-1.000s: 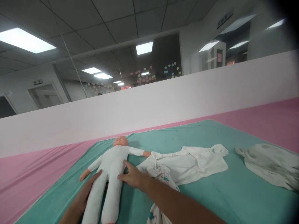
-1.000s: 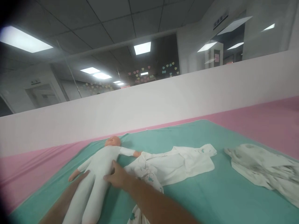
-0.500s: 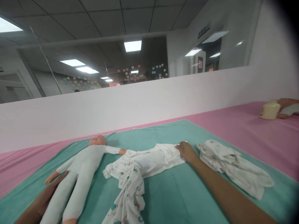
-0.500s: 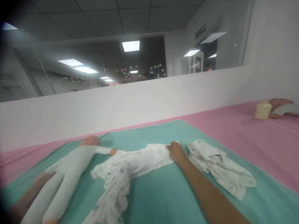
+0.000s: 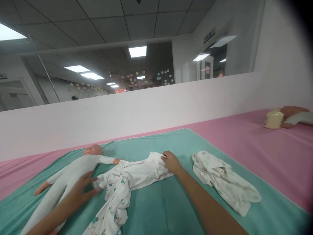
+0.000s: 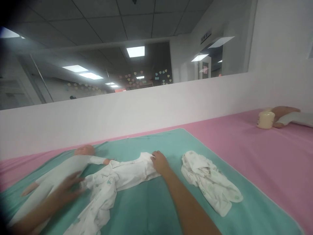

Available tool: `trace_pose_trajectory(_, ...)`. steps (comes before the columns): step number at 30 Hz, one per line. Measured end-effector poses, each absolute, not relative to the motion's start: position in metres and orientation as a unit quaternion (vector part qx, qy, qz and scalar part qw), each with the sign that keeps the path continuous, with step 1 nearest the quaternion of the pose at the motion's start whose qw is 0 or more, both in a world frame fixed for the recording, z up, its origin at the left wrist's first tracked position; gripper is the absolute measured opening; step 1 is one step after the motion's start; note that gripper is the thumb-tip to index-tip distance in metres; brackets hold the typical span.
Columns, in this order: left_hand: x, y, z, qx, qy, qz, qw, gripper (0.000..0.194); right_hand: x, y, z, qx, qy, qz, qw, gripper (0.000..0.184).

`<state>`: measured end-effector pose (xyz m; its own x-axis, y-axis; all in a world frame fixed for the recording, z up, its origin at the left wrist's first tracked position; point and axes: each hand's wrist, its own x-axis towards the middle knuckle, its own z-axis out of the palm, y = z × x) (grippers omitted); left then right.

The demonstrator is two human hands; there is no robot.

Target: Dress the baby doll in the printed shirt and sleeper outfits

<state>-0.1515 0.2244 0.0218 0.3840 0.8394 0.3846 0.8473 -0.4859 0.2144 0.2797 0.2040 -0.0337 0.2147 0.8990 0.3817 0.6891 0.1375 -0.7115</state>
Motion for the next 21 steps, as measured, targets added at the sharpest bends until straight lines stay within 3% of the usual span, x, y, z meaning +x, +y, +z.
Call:
trace_pose_trajectory(3, -0.108, 0.203, -0.004, -0.892, -0.425, -0.152, -0.015, 0.031, 0.263, 0.199, -0.027, -0.599, -0.621, 0.170, 0.476, 0.026)
trace_pose_trajectory(6, -0.077, 0.188, 0.002, -0.887, -0.437, -0.129, -0.075, 0.030, 0.242, 0.188, -0.023, -0.485, -0.591, 0.342, 0.547, 0.030)
trace_pose_trajectory(9, -0.057, 0.190, 0.033, -0.847, -0.475, -0.191, -0.143, 0.038, 0.226, 0.172, -0.017, -0.310, -0.485, 0.545, 0.609, 0.032)
trace_pose_trajectory(11, -0.048, 0.203, 0.049, -0.813, -0.494, -0.264, -0.157, 0.043, 0.219, 0.163, -0.012, -0.253, -0.460, 0.596, 0.608, 0.032)
trace_pose_trajectory(14, -0.038, 0.234, 0.044, -0.793, -0.502, -0.303, -0.166, 0.050, 0.213, 0.153, -0.008, -0.251, -0.503, 0.614, 0.554, 0.038)
trace_pose_trajectory(18, -0.037, 0.270, -0.001, -0.810, -0.520, -0.199, -0.185, 0.069, 0.206, 0.153, -0.018, -0.344, -0.643, 0.512, 0.455, 0.061)
trace_pose_trajectory(21, -0.037, 0.278, -0.020, -0.813, -0.540, -0.190, -0.110, 0.056, 0.198, 0.155, -0.029, -0.390, -0.692, 0.419, 0.440, 0.083)
